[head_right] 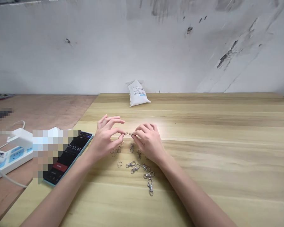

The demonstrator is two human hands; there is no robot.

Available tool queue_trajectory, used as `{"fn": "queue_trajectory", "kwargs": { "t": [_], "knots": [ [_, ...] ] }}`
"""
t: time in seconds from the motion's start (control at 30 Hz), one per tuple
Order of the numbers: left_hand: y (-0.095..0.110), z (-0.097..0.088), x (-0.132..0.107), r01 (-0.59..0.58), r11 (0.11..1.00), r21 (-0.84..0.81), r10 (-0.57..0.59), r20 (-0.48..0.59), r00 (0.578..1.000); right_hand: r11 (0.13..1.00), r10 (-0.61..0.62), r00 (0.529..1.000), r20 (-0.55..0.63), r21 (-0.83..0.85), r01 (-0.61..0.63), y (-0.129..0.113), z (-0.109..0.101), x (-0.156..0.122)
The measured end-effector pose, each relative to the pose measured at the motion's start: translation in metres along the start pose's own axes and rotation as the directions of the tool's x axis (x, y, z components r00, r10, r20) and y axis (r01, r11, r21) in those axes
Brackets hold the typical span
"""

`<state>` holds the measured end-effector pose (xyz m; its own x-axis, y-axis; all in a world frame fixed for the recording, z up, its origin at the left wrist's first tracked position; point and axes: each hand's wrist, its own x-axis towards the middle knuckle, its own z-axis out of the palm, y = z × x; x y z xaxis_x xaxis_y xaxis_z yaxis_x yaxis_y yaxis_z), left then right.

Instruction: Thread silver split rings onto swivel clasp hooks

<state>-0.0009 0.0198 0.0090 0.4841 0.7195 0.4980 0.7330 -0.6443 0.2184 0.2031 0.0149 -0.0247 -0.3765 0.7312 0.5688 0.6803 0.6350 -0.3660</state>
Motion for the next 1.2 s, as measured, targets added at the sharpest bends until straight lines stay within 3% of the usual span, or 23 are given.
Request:
{"fn": "queue_trajectory", "kwargs": {
  "t": [0.13, 0.33, 0.53, 0.73, 0.87, 1.0, 1.07, 1.2],
  "knots": [
    [0.001, 0.003, -0.001, 0.011, 1.000, -0.029, -0.008, 0.089, 0.996, 0.995, -0.050, 0.992, -0.116, -0.092, 0.039, -0.004, 0.002, -0.001],
    [-0.004, 0.001, -0.002, 0.009, 0.999, 0.035, -0.014, 0.143, 0.990, 0.997, -0.063, 0.988, -0.144, 0.038, 0.069, -0.015, 0.000, -0.002],
    [-0.022, -0.010, -0.004, 0.013, 0.999, 0.040, -0.020, 0.193, 0.981, 0.986, -0.090, 0.981, 0.169, 0.154, 0.064, -0.011, 0.000, -0.002],
    [-0.022, -0.018, -0.006, -0.011, 1.000, -0.019, 0.016, 0.292, 0.956, 0.984, -0.051, 0.976, 0.212, 0.180, 0.012, -0.010, 0.001, -0.003],
    [-0.019, -0.022, -0.007, 0.040, 0.997, -0.069, -0.014, 0.344, 0.939, 0.934, 0.027, 0.969, 0.245, 0.340, -0.112, -0.017, 0.001, -0.003],
    [-0.016, -0.025, -0.010, 0.139, 0.968, -0.210, -0.022, 0.477, 0.879, 0.789, 0.196, 0.918, 0.344, 0.501, -0.356, -0.018, -0.003, -0.001],
    [-0.015, -0.025, -0.011, 0.144, 0.959, -0.245, 0.009, 0.532, 0.847, 0.756, 0.295, 0.918, 0.264, 0.523, -0.393, -0.012, -0.007, 0.000],
    [-0.013, -0.024, -0.012, 0.128, 0.961, -0.245, 0.028, 0.546, 0.837, 0.836, 0.450, 0.891, -0.057, 0.376, -0.398, 0.013, -0.016, 0.003]
  ]
}}
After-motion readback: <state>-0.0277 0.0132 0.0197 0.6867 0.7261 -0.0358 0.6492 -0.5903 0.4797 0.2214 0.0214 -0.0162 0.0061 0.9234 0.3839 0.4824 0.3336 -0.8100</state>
